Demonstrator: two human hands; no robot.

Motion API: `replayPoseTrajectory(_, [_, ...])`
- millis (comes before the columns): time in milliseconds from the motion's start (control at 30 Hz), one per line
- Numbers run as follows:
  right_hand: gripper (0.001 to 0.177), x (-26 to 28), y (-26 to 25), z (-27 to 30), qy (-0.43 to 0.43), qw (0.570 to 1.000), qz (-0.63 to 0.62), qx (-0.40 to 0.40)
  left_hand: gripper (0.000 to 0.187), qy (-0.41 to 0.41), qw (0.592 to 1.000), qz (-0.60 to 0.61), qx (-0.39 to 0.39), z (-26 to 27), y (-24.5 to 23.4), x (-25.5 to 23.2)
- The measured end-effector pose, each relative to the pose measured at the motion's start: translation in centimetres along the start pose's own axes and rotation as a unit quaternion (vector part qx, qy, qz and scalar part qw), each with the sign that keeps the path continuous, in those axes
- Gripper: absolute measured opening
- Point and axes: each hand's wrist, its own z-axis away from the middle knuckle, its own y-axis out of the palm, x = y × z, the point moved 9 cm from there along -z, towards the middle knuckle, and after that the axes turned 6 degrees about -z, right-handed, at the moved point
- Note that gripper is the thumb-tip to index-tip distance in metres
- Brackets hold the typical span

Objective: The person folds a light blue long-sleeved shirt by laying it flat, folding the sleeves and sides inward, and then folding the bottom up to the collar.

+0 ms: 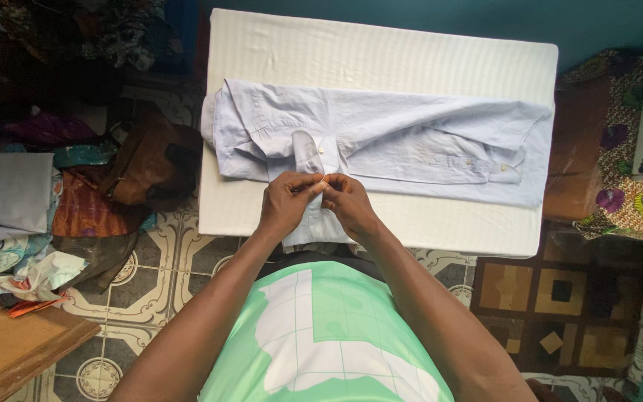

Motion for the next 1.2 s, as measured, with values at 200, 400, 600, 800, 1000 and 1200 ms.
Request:
replayPoseTrajectory(200, [0.021,-0.5,1.1,0.9,0.069,0.985,-0.160,0.006,0.023,-0.010,1.000,0.007,0.002,-0.7,-0.1,0.4])
replayPoseTrajectory(400, [0.012,-0.6,0.7,0.6,0.079,0.993,-0.087,-0.018,0.021,-0.002,1.000,0.004,0.004,-0.7,-0.3,-0.1])
replayPoseTrajectory(600, [0.012,-1.6,-0.1,-1.0,0.086,0.994,-0.056,-0.030,0.025,0.047,0.996,-0.074,-0.005,-0.8,-1.1,-1.9])
replayPoseTrajectory(800, [0.019,-1.7,-0.1,-1.7,0.119,0.991,-0.059,-0.003,0.025,0.031,0.995,-0.088,0.020,-1.2,-1.2,-2.2])
replayPoseTrajectory(1000, [0.018,-0.7,0.4,-1.5,0.100,0.992,-0.082,0.006,0.025,0.035,0.996,-0.067,0.047,-1.8,-1.3,-1.6])
replayPoseTrajectory(1200, [0.013,-0.4,0.9,-1.2,0.097,0.994,-0.047,-0.003,0.023,-0.027,0.997,-0.046,0.058,-1.9,-1.2,0.0])
